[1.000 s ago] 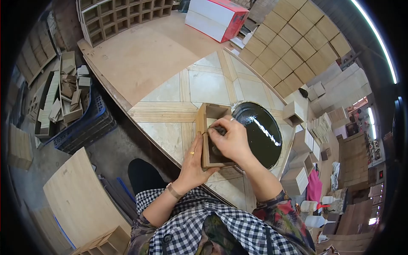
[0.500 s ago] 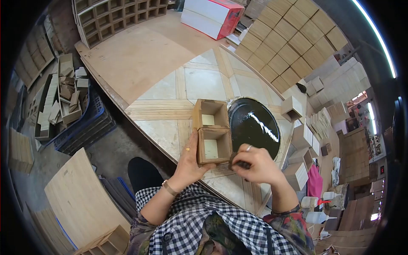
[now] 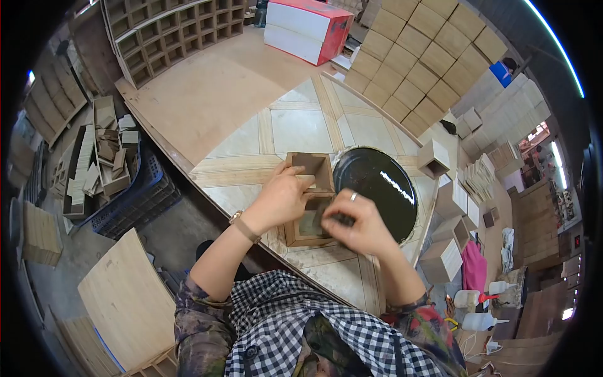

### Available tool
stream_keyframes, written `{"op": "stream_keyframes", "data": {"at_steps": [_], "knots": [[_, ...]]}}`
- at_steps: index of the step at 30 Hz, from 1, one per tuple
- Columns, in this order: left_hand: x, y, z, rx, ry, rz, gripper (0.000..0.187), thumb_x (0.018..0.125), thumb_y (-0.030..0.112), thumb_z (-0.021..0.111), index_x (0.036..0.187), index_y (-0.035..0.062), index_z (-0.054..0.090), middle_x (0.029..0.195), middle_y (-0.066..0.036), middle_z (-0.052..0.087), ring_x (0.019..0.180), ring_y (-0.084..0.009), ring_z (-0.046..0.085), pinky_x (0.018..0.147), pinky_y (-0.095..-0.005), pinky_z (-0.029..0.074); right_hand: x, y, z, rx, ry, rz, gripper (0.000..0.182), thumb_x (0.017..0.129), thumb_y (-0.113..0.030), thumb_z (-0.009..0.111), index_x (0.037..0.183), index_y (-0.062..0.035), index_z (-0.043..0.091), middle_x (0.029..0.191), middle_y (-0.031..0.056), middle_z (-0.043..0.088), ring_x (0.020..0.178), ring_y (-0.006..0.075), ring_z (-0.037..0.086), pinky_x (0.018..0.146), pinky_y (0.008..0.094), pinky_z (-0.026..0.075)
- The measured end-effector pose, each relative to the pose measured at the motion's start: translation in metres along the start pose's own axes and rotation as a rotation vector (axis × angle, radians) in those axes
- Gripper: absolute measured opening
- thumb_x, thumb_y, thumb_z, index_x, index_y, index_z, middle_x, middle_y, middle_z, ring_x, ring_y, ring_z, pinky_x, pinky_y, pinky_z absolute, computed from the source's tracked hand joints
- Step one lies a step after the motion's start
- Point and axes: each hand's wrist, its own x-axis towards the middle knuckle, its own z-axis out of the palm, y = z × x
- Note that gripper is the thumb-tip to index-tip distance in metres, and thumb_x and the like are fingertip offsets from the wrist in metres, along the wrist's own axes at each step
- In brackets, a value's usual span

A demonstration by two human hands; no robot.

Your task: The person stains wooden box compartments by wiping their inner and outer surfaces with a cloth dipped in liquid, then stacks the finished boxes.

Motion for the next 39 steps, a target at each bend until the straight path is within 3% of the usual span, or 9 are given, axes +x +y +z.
{"op": "stream_keyframes", "data": {"at_steps": [3, 13, 18, 20, 22, 25, 27, 32, 39], "knots": [[0.000, -0.002, 0.000, 0.016, -0.060, -0.005, 0.019, 0.080, 0.014, 0.066, 0.094, 0.0022, 0.071, 0.093, -0.016, 0.068, 0.109, -0.0327, 0.055, 0.101, -0.0405, 0.039, -0.021, -0.025, 0.006, -0.214, -0.190, -0.028, 0.011, 0.072, -0.013, 0.072, 0.081, -0.0092, 0.066, 0.083, 0.0059, 0.058, 0.064, 0.0246, 0.062, 0.056, 0.0338, 0.052], [0.005, 0.018, -0.003, 0.163, -0.210, -0.029, 0.017, 0.081, 0.018, 0.065, 0.088, 0.0022, 0.068, 0.083, -0.019, 0.066, 0.099, -0.0316, 0.060, 0.102, -0.0437, 0.036, 0.028, 0.028, -0.035, -0.209, 0.228, 0.066, 0.012, 0.073, -0.008, 0.073, 0.082, -0.0032, 0.066, 0.077, 0.0097, 0.059, 0.069, 0.0242, 0.060, 0.063, 0.0306, 0.048], [0.006, 0.021, 0.028, -0.009, -0.116, -0.228, 0.018, 0.079, 0.019, 0.064, 0.085, 0.0026, 0.069, 0.080, -0.019, 0.066, 0.084, -0.0325, 0.064, 0.076, -0.0431, 0.050, 0.086, 0.066, 0.009, -0.244, 0.122, 0.085, 0.022, 0.078, -0.022, 0.068, 0.089, -0.0026, 0.068, 0.085, 0.0134, 0.064, 0.078, 0.0300, 0.061, 0.071, 0.0338, 0.049], [-0.001, 0.022, 0.029, 0.121, -0.111, -0.111, 0.016, 0.074, 0.017, 0.063, 0.072, 0.0029, 0.070, 0.069, -0.018, 0.065, 0.070, -0.0338, 0.065, 0.067, -0.0452, 0.052, 0.090, 0.087, 0.017, -0.111, 0.047, 0.392, 0.025, 0.079, -0.023, 0.065, 0.092, -0.0018, 0.068, 0.083, 0.0120, 0.068, 0.074, 0.0212, 0.062, 0.069, 0.0333, 0.049], [-0.008, 0.022, 0.040, 0.220, -0.004, -0.047, 0.013, 0.069, 0.014, 0.063, 0.062, 0.0043, 0.068, 0.061, -0.014, 0.063, 0.064, -0.0308, 0.063, 0.082, -0.0393, 0.045, 0.091, 0.107, -0.005, -0.029, -0.108, 0.316, 0.020, 0.080, -0.016, 0.067, 0.087, 0.0029, 0.066, 0.074, 0.0073, 0.065, 0.071, 0.0146, 0.059, 0.065, 0.0312, 0.048], [-0.049, 0.024, 0.012, 0.228, 0.212, -0.208, 0.008, 0.067, 0.013, 0.066, 0.064, 0.0051, 0.065, 0.061, -0.012, 0.062, 0.066, -0.0280, 0.062, 0.089, -0.0362, 0.037, 0.086, 0.131, -0.040, -0.171, -0.229, 0.255, 0.013, 0.081, -0.009, 0.066, 0.088, 0.0017, 0.065, 0.084, 0.0059, 0.063, 0.081, 0.0138, 0.057, 0.074, 0.0294, 0.047], [-0.081, 0.027, -0.007, 0.263, 0.395, -0.335, 0.009, 0.066, 0.013, 0.068, 0.066, 0.0056, 0.063, 0.063, -0.012, 0.062, 0.069, -0.0271, 0.062, 0.089, -0.0363, 0.036, 0.091, 0.102, -0.042, -0.004, -0.286, 0.341, 0.013, 0.084, -0.010, 0.065, 0.088, 0.0013, 0.063, 0.079, 0.0028, 0.060, 0.074, 0.0102, 0.054, 0.068, 0.0243, 0.043], [-0.197, 0.059, -0.077, 0.424, 0.718, -0.542, 0.012, 0.073, 0.016, 0.068, 0.077, 0.0066, 0.062, 0.067, -0.011, 0.063, 0.071, -0.0257, 0.063, 0.096, -0.0429, 0.039, 0.120, 0.080, 0.011, 0.243, -0.309, 0.150, 0.011, 0.085, -0.009, 0.064, 0.088, 0.0010, 0.061, 0.079, 0.0022, 0.055, 0.074, 0.0100, 0.049, 0.068, 0.0236, 0.040], [-0.345, 0.164, -0.163, 0.851, 0.760, -1.259, 0.015, 0.072, 0.020, 0.072, 0.076, 0.0074, 0.065, 0.068, -0.014, 0.063, 0.072, -0.0307, 0.063, 0.075, -0.0423, 0.050, 0.155, -0.020, 0.083, 0.239, -0.614, -0.256, 0.007, 0.079, -0.001, 0.062, 0.084, 0.0022, 0.058, 0.081, 0.0049, 0.050, 0.078, 0.0149, 0.049, 0.073, 0.0261, 0.038]]}}
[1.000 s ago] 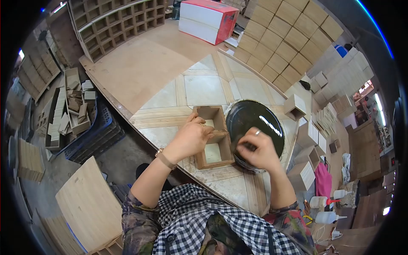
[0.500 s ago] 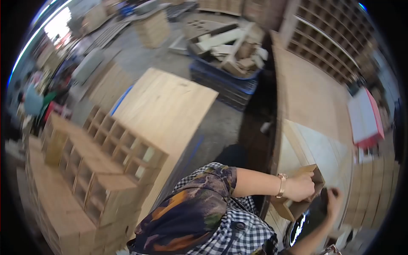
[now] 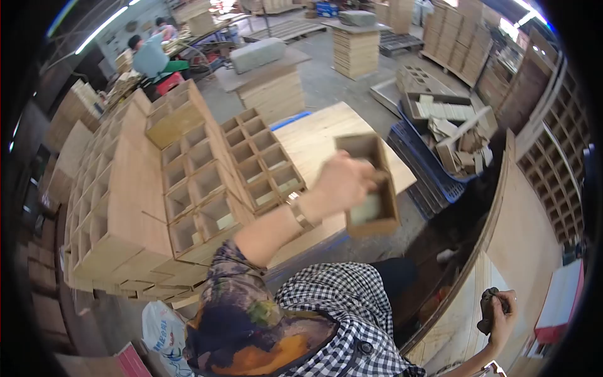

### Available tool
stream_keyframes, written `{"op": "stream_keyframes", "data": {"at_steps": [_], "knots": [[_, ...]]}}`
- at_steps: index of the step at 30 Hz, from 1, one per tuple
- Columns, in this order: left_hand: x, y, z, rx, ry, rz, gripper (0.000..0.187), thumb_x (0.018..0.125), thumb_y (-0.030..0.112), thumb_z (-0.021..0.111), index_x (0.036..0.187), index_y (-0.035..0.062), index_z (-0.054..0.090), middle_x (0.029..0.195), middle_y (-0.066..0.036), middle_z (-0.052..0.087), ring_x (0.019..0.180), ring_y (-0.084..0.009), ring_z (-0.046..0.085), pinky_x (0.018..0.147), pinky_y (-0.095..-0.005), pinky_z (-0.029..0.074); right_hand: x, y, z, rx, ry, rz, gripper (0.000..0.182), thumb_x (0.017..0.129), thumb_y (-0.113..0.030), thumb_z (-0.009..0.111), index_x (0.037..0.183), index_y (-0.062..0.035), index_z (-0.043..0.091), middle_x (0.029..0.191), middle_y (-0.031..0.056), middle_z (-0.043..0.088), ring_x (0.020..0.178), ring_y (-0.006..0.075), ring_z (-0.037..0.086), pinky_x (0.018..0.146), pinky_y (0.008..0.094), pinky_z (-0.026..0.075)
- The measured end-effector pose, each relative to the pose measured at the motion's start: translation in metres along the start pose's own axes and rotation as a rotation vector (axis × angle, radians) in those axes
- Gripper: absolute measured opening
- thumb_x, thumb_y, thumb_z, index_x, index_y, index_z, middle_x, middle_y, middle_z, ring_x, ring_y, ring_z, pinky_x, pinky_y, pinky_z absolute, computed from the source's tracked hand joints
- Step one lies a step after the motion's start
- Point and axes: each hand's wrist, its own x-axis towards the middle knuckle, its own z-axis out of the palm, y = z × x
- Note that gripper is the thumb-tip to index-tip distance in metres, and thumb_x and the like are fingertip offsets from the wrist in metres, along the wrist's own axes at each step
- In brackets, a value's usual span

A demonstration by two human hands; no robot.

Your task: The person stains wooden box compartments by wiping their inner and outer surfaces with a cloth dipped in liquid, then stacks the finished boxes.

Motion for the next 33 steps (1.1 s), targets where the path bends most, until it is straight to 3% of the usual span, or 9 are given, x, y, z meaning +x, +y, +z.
{"op": "stream_keyframes", "data": {"at_steps": [3, 5, 9, 14, 23, 33], "knots": [[0.006, -0.030, -0.083, 0.149, 0.061, -0.258, 0.017, 0.075, 0.020, 0.070, 0.081, 0.0044, 0.067, 0.076, -0.020, 0.065, 0.074, -0.0354, 0.065, 0.068, -0.0438, 0.051, 0.024, -0.019, 0.015, 0.054, -0.072, -0.067, 0.006, 0.079, -0.001, 0.062, 0.083, 0.0022, 0.058, 0.080, 0.0051, 0.050, 0.078, 0.0148, 0.049, 0.073, 0.0258, 0.038], [0.001, -0.053, -0.126, 0.295, 0.227, -0.398, 0.019, 0.076, 0.020, 0.065, 0.084, 0.0020, 0.068, 0.082, -0.023, 0.066, 0.077, -0.0365, 0.066, 0.069, -0.0433, 0.052, 0.034, -0.034, 0.025, 0.097, -0.113, -0.082, 0.006, 0.078, -0.001, 0.062, 0.083, 0.0021, 0.059, 0.080, 0.0050, 0.049, 0.078, 0.0145, 0.049, 0.072, 0.0257, 0.039], [-0.014, -0.111, -0.206, 0.691, 0.273, -0.805, 0.029, 0.075, 0.025, 0.058, 0.087, 0.0034, 0.072, 0.090, -0.022, 0.068, 0.087, -0.0363, 0.067, 0.077, -0.0444, 0.054, 0.043, -0.051, 0.037, 0.147, -0.161, -0.114, 0.007, 0.077, 0.000, 0.063, 0.084, 0.0023, 0.060, 0.080, 0.0046, 0.049, 0.077, 0.0141, 0.049, 0.071, 0.0256, 0.039], [-0.048, -0.168, -0.262, 0.758, 0.311, -1.070, 0.033, 0.071, 0.024, 0.057, 0.094, 0.0051, 0.071, 0.102, -0.022, 0.067, 0.098, -0.0360, 0.065, 0.083, -0.0445, 0.052, 0.047, -0.041, 0.050, 0.156, -0.207, -0.080, 0.009, 0.075, -0.001, 0.064, 0.082, 0.0025, 0.061, 0.081, 0.0048, 0.051, 0.077, 0.0146, 0.051, 0.072, 0.0260, 0.040], [-0.096, -0.275, -0.268, 0.600, 0.378, -1.269, 0.039, 0.072, 0.023, 0.056, 0.101, 0.0004, 0.070, 0.110, -0.024, 0.064, 0.105, -0.0360, 0.063, 0.088, -0.0427, 0.050, 0.042, -0.035, 0.061, 0.080, -0.208, -0.093, 0.012, 0.069, -0.003, 0.066, 0.079, 0.0031, 0.061, 0.077, 0.0070, 0.054, 0.074, 0.0173, 0.052, 0.071, 0.0279, 0.041], [-0.094, -0.287, -0.255, 0.679, 0.318, -1.281, 0.039, 0.073, 0.023, 0.057, 0.105, 0.0033, 0.069, 0.113, -0.022, 0.064, 0.106, -0.0343, 0.063, 0.089, -0.0420, 0.050, 0.032, -0.021, 0.067, 0.067, -0.223, -0.037, 0.012, 0.068, -0.002, 0.066, 0.078, 0.0034, 0.062, 0.075, 0.0069, 0.054, 0.072, 0.0177, 0.052, 0.068, 0.0283, 0.040]]}}
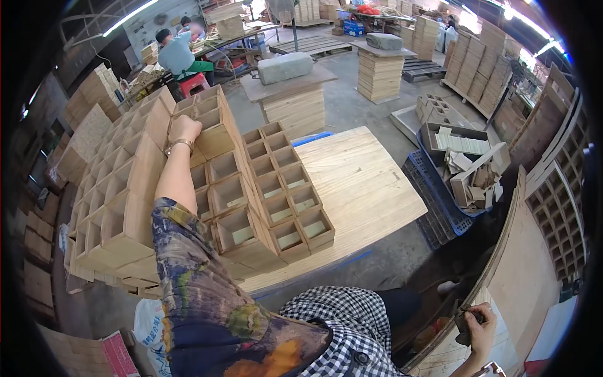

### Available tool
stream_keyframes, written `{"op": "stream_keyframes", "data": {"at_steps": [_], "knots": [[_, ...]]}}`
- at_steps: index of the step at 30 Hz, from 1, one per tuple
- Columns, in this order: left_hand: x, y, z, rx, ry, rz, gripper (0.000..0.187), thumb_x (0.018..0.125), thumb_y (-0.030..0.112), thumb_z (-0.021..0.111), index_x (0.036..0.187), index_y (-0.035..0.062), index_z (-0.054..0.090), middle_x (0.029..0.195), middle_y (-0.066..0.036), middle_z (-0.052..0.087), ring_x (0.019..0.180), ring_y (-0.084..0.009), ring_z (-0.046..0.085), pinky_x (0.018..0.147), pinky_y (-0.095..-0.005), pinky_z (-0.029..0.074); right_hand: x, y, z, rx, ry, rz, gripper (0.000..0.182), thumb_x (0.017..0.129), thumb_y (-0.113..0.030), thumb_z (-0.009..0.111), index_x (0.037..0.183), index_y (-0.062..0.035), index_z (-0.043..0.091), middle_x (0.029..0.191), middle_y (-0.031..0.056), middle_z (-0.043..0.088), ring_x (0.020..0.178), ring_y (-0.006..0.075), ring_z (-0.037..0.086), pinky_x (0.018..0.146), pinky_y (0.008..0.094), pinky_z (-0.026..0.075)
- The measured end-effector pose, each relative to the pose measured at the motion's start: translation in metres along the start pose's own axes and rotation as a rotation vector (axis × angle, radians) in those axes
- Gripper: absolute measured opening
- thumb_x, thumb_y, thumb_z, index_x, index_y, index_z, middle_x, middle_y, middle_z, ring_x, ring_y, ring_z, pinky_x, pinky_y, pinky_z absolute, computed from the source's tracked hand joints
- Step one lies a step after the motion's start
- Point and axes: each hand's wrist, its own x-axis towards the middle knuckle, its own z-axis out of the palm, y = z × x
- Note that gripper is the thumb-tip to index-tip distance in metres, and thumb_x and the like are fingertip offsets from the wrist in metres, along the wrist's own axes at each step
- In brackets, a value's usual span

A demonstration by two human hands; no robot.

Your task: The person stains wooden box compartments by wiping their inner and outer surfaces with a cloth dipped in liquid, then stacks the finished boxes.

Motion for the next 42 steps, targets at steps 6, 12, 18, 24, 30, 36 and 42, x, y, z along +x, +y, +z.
{"op": "stream_keyframes", "data": {"at_steps": [6, 12, 18, 24, 30, 36, 42], "knots": [[0.000, 0.005, -0.003, 0.037, -0.006, 0.000, 0.040, 0.074, 0.022, 0.057, 0.108, 0.0037, 0.068, 0.115, -0.021, 0.064, 0.107, -0.0345, 0.062, 0.090, -0.0420, 0.050, -0.006, 0.004, 0.002, 0.002, -0.011, -0.002, 0.012, 0.068, -0.003, 0.066, 0.078, 0.0033, 0.062, 0.075, 0.0073, 0.054, 0.072, 0.0178, 0.052, 0.067, 0.0287, 0.041], [0.013, 0.003, 0.003, 0.089, -0.036, 0.020, 0.039, 0.074, 0.021, 0.058, 0.107, 0.0033, 0.068, 0.116, -0.022, 0.063, 0.110, -0.0337, 0.061, 0.091, -0.0420, 0.049, -0.020, 0.006, -0.003, -0.025, 0.005, 0.034, 0.012, 0.067, -0.003, 0.067, 0.077, 0.0028, 0.062, 0.075, 0.0077, 0.054, 0.072, 0.0183, 0.052, 0.067, 0.0290, 0.041], [0.067, -0.011, 0.052, -0.101, -0.073, 0.280, 0.028, 0.083, 0.020, 0.055, 0.096, 0.0001, 0.069, 0.085, -0.020, 0.068, 0.082, -0.0318, 0.066, 0.073, -0.0441, 0.052, -0.049, -0.003, -0.019, -0.198, 0.090, 0.031, 0.011, 0.068, -0.006, 0.070, 0.077, -0.0012, 0.067, 0.074, 0.0113, 0.056, 0.073, 0.0259, 0.058, 0.066, 0.0335, 0.045], [-0.075, 0.192, 0.014, -0.352, -0.108, 0.765, 0.030, 0.080, 0.016, 0.060, 0.104, -0.0021, 0.066, 0.091, -0.020, 0.068, 0.085, -0.0304, 0.066, 0.075, -0.0405, 0.051, -0.133, -0.034, -0.031, -0.040, 0.307, 0.033, 0.014, 0.078, -0.014, 0.071, 0.088, -0.0051, 0.068, 0.082, 0.0098, 0.061, 0.076, 0.0256, 0.062, 0.066, 0.0328, 0.050], [-0.315, 0.395, -0.008, -0.385, -0.434, 1.496, 0.039, 0.078, 0.012, 0.065, 0.113, -0.0044, 0.062, 0.096, -0.021, 0.067, 0.088, -0.0289, 0.066, 0.077, -0.0369, 0.051, -0.239, -0.031, 0.001, 0.191, 0.765, 0.239, 0.015, 0.079, -0.008, 0.072, 0.091, -0.0010, 0.067, 0.085, 0.0063, 0.061, 0.081, 0.0175, 0.059, 0.071, 0.0297, 0.046], [-0.632, 0.420, -0.054, -0.391, -0.937, 2.324, 0.038, 0.081, 0.012, 0.068, 0.115, -0.0042, 0.060, 0.110, -0.024, 0.064, 0.103, -0.0313, 0.064, 0.087, -0.0365, 0.049, -0.330, -0.032, 0.051, 1.053, 1.483, 0.491, 0.021, 0.080, -0.012, 0.074, 0.097, -0.0009, 0.067, 0.089, 0.0041, 0.066, 0.084, 0.0114, 0.063, 0.076, 0.0233, 0.050], [-0.833, 0.338, -0.117, -0.531, -1.222, 2.906, 0.033, 0.083, 0.018, 0.068, 0.110, -0.0014, 0.063, 0.104, -0.019, 0.067, 0.097, -0.0306, 0.065, 0.086, -0.0368, 0.049, -0.386, -0.036, 0.099, 1.071, 1.815, 0.495, 0.018, 0.081, -0.006, 0.072, 0.096, 0.0002, 0.065, 0.089, 0.0057, 0.066, 0.081, 0.0118, 0.064, 0.074, 0.0234, 0.052]]}}
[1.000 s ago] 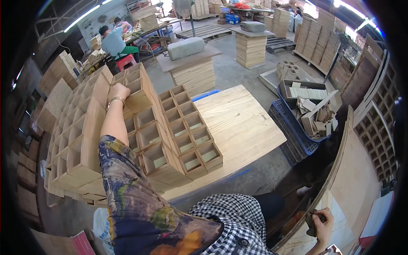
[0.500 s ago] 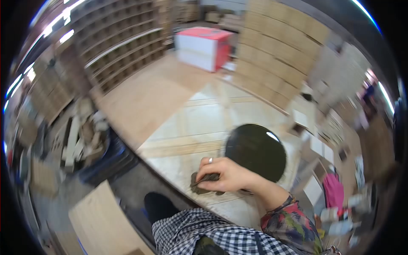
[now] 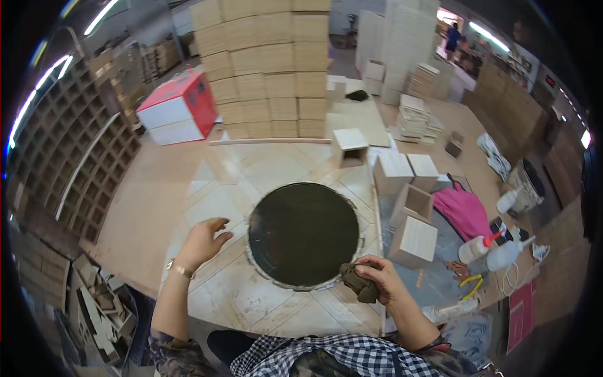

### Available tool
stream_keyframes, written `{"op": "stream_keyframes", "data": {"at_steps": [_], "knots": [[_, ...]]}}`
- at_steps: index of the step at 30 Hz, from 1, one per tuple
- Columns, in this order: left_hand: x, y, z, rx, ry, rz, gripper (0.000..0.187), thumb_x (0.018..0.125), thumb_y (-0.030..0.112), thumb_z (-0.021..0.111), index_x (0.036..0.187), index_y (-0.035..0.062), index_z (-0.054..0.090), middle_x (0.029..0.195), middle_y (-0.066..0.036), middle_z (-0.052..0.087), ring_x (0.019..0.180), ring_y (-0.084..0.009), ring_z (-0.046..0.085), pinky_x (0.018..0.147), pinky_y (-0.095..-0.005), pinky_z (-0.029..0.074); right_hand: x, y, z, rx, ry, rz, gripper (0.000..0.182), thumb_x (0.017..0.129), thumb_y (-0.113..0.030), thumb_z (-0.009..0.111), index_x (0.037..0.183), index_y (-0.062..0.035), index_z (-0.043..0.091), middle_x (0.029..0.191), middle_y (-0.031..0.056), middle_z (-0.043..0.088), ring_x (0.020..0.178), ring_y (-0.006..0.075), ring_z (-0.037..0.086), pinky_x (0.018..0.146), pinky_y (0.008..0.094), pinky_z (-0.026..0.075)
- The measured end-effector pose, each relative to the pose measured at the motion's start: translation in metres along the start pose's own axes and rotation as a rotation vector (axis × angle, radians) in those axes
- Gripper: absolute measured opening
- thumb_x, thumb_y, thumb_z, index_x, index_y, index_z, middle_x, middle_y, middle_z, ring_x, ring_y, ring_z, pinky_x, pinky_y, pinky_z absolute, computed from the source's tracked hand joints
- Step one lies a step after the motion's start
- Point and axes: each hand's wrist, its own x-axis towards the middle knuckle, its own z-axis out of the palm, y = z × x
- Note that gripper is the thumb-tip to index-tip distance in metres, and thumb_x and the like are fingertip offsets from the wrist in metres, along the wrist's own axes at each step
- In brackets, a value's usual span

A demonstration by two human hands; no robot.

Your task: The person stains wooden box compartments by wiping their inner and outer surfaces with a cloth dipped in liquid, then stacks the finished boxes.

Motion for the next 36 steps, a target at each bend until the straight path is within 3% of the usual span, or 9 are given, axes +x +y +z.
{"op": "stream_keyframes", "data": {"at_steps": [8, 12, 16, 17, 21, 25, 28, 34, 36], "knots": [[0.092, 0.068, 0.085, -0.021, -0.055, 0.345, 0.025, 0.084, 0.017, 0.066, 0.101, -0.0007, 0.066, 0.096, -0.019, 0.066, 0.089, -0.0347, 0.064, 0.080, -0.0377, 0.050, -0.008, 0.007, -0.035, 0.102, 0.143, -0.002, 0.016, 0.083, -0.002, 0.068, 0.098, 0.0009, 0.064, 0.093, 0.0061, 0.066, 0.084, 0.0113, 0.063, 0.076, 0.0232, 0.051], [0.146, 0.106, 0.110, -0.048, -0.015, 0.320, 0.023, 0.084, 0.016, 0.065, 0.100, -0.0005, 0.066, 0.098, -0.019, 0.066, 0.089, -0.0357, 0.063, 0.080, -0.0380, 0.050, -0.003, 0.005, -0.039, 0.082, 0.082, -0.047, 0.015, 0.085, -0.004, 0.068, 0.099, 0.0007, 0.064, 0.092, 0.0040, 0.064, 0.086, 0.0098, 0.061, 0.078, 0.0221, 0.050], [0.190, 0.143, 0.159, -0.101, -0.087, 0.405, 0.025, 0.084, 0.015, 0.065, 0.104, -0.0005, 0.065, 0.103, -0.020, 0.065, 0.089, -0.0363, 0.064, 0.079, -0.0395, 0.050, -0.005, 0.004, -0.043, -0.020, 0.011, -0.170, 0.014, 0.085, -0.007, 0.068, 0.097, -0.0007, 0.065, 0.091, 0.0013, 0.062, 0.086, 0.0086, 0.057, 0.078, 0.0229, 0.046], [0.200, 0.152, 0.171, -0.041, -0.118, 0.452, 0.036, 0.084, 0.016, 0.065, 0.115, -0.0012, 0.060, 0.110, -0.022, 0.063, 0.091, -0.0355, 0.064, 0.079, -0.0402, 0.051, -0.004, 0.007, -0.046, -0.069, -0.010, -0.209, 0.015, 0.085, -0.008, 0.069, 0.097, -0.0006, 0.065, 0.092, 0.0014, 0.062, 0.087, 0.0090, 0.057, 0.079, 0.0237, 0.045], [0.227, 0.197, 0.199, -0.080, -0.180, 0.282, 0.060, 0.081, 0.023, 0.069, 0.129, -0.0071, 0.049, 0.121, -0.027, 0.058, 0.104, -0.0364, 0.062, 0.088, -0.0395, 0.049, 0.004, 0.008, -0.053, -0.148, -0.127, -0.325, 0.014, 0.085, -0.009, 0.069, 0.095, 0.0000, 0.065, 0.091, 0.0042, 0.061, 0.088, 0.0121, 0.056, 0.081, 0.0270, 0.043], [0.264, 0.196, 0.239, -0.081, 0.008, 0.240, 0.065, 0.081, 0.023, 0.069, 0.131, -0.0093, 0.044, 0.127, -0.030, 0.053, 0.118, -0.0396, 0.052, 0.101, -0.0397, 0.041, 0.006, 0.015, -0.058, -0.103, -0.174, -0.333, 0.014, 0.085, -0.007, 0.068, 0.096, 0.0000, 0.065, 0.091, 0.0044, 0.060, 0.088, 0.0124, 0.056, 0.082, 0.0268, 0.042], [0.277, 0.196, 0.258, -0.064, 0.145, 0.274, 0.064, 0.079, 0.018, 0.069, 0.129, -0.0114, 0.045, 0.125, -0.032, 0.052, 0.117, -0.0422, 0.051, 0.103, -0.0409, 0.039, 0.005, 0.018, -0.061, 0.004, -0.151, -0.250, 0.014, 0.086, -0.008, 0.068, 0.097, -0.0003, 0.065, 0.091, 0.0045, 0.060, 0.088, 0.0124, 0.056, 0.082, 0.0260, 0.042], [0.296, 0.191, 0.279, -0.485, -0.022, 0.070, 0.068, 0.078, 0.015, 0.070, 0.135, -0.0051, 0.040, 0.128, -0.030, 0.052, 0.120, -0.0402, 0.050, 0.103, -0.0399, 0.039, 0.004, 0.019, -0.065, 0.181, -0.086, -0.156, 0.016, 0.089, -0.011, 0.065, 0.100, -0.0004, 0.063, 0.090, 0.0003, 0.060, 0.085, 0.0072, 0.054, 0.079, 0.0232, 0.043], [0.282, 0.193, 0.282, -0.274, 0.086, 0.116, 0.055, 0.079, 0.012, 0.067, 0.128, -0.0039, 0.047, 0.122, -0.026, 0.055, 0.116, -0.0391, 0.052, 0.099, -0.0405, 0.041, 0.005, 0.021, -0.067, 0.264, -0.085, -0.124, 0.016, 0.089, -0.011, 0.064, 0.101, -0.0005, 0.063, 0.089, -0.0006, 0.060, 0.084, 0.0058, 0.054, 0.077, 0.0216, 0.043]]}}
